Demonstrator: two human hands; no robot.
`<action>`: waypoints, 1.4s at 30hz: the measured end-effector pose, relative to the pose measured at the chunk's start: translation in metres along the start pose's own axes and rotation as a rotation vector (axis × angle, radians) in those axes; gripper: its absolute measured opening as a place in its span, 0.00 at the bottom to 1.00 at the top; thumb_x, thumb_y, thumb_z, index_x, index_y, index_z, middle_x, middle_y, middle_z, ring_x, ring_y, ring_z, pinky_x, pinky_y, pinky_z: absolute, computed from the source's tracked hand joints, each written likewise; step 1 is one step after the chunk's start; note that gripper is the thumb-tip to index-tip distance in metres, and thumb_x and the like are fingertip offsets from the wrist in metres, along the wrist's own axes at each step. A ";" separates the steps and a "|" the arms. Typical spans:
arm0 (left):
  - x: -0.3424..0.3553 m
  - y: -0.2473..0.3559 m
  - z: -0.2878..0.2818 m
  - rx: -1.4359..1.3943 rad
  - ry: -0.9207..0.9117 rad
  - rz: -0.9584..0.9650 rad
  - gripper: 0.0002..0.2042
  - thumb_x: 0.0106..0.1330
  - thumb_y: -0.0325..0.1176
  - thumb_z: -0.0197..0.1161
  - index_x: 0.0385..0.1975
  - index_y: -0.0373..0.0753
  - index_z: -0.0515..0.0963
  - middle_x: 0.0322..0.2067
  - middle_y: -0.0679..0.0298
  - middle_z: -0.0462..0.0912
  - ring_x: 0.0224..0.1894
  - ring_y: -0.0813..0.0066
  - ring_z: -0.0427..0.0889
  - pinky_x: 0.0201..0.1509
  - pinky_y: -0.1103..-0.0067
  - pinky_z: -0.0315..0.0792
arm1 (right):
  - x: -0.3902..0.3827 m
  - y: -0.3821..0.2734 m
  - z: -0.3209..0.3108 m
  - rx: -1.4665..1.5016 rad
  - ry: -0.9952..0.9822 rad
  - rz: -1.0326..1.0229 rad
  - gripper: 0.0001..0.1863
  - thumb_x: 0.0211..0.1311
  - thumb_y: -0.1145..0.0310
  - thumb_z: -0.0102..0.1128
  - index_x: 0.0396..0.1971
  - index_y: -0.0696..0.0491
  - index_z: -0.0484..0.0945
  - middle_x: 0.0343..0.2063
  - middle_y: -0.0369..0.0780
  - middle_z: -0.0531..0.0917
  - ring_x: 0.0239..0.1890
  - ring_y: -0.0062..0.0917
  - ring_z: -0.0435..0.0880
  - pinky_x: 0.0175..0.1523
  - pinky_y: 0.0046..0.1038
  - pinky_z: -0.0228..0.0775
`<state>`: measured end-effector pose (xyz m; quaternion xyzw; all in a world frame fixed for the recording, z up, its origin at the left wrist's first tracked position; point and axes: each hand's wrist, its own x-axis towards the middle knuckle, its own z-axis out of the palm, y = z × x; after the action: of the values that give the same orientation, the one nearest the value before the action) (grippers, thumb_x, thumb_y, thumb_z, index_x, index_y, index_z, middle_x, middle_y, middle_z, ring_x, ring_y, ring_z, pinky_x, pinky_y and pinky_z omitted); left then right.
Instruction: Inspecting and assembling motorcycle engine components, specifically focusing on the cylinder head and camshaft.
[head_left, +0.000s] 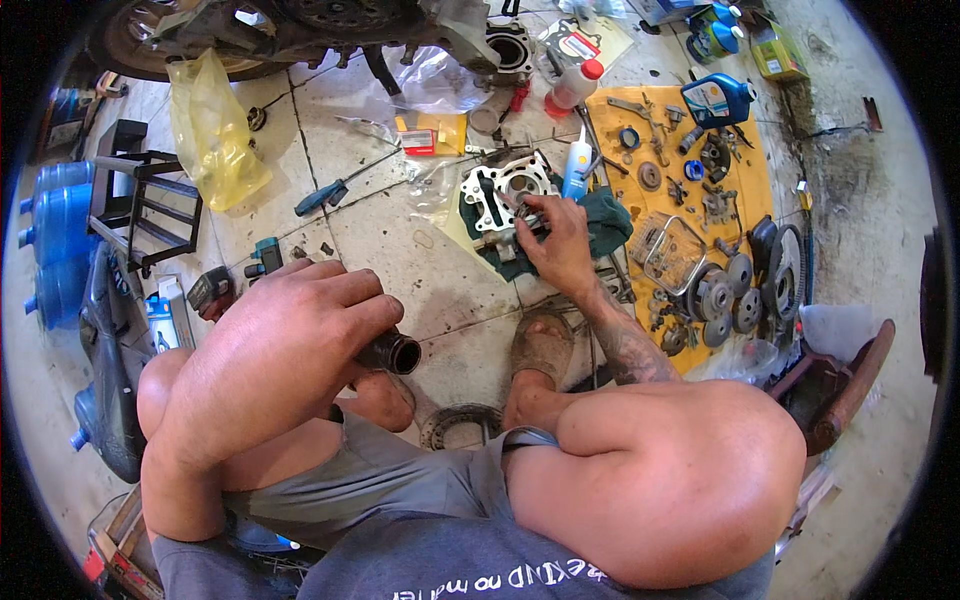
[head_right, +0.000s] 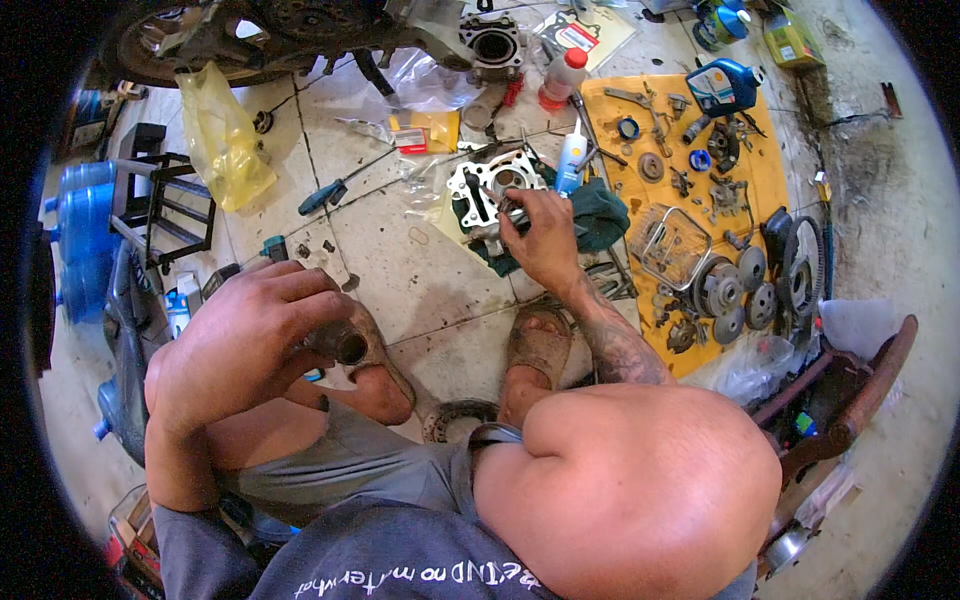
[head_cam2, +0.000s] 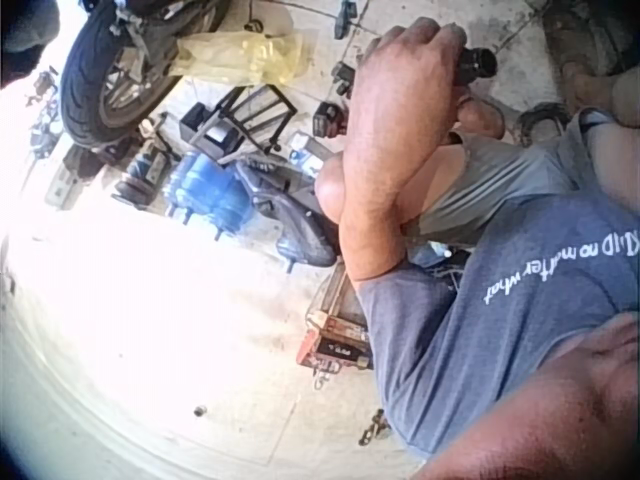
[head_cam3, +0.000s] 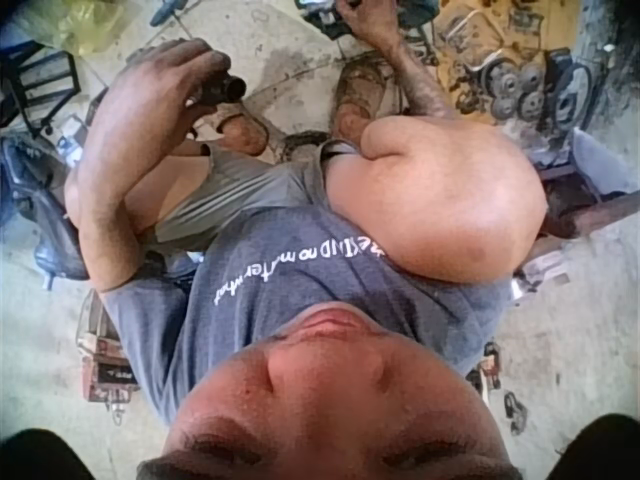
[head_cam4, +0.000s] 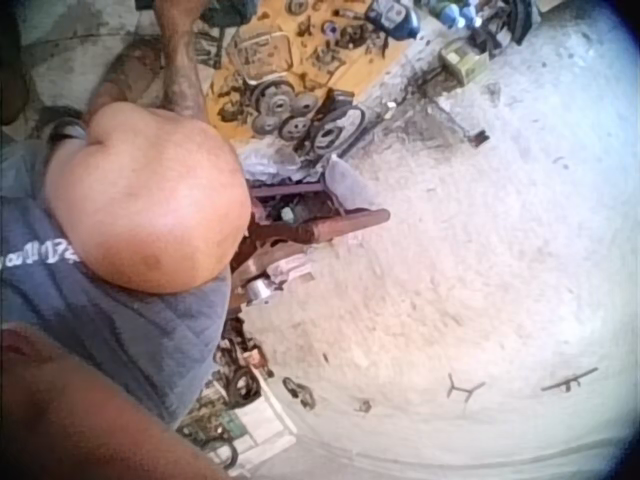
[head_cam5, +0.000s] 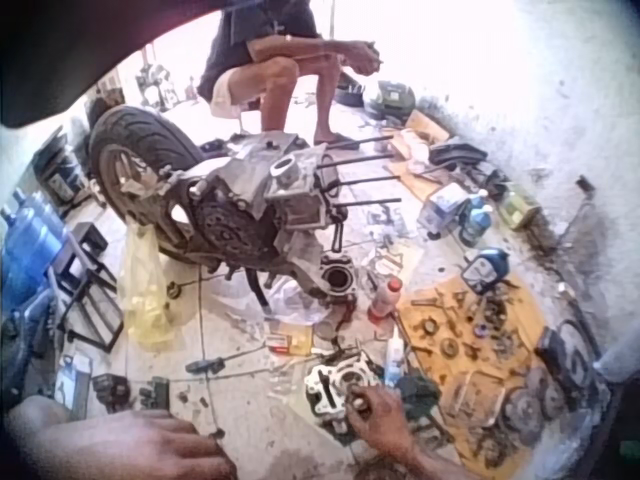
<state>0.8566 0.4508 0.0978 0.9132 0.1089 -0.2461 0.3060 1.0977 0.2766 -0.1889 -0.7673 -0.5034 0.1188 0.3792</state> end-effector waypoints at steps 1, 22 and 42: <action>-0.001 0.000 -0.001 0.000 -0.001 -0.002 0.22 0.51 0.29 0.73 0.49 0.39 0.79 0.39 0.58 0.81 0.46 0.51 0.80 0.50 0.62 0.76 | 0.000 -0.001 0.000 -0.010 0.002 -0.037 0.15 0.56 0.70 0.72 0.43 0.54 0.82 0.35 0.44 0.86 0.41 0.41 0.83 0.46 0.42 0.70; -0.003 0.000 0.000 0.003 0.053 0.004 0.18 0.51 0.30 0.73 0.43 0.40 0.79 0.37 0.59 0.80 0.45 0.52 0.80 0.49 0.62 0.75 | 0.011 0.007 0.001 -0.057 -0.010 -0.005 0.16 0.56 0.69 0.72 0.44 0.54 0.82 0.37 0.42 0.85 0.42 0.40 0.82 0.50 0.40 0.67; -0.005 -0.001 -0.002 0.031 0.030 -0.013 0.19 0.51 0.30 0.72 0.45 0.39 0.80 0.39 0.58 0.81 0.46 0.51 0.80 0.50 0.61 0.75 | 0.021 0.003 0.008 -0.041 -0.070 -0.042 0.15 0.56 0.69 0.71 0.45 0.52 0.82 0.35 0.40 0.85 0.41 0.38 0.83 0.49 0.41 0.67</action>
<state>0.8527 0.4524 0.1014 0.9207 0.1157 -0.2361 0.2885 1.1049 0.2983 -0.1921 -0.7595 -0.5347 0.1271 0.3481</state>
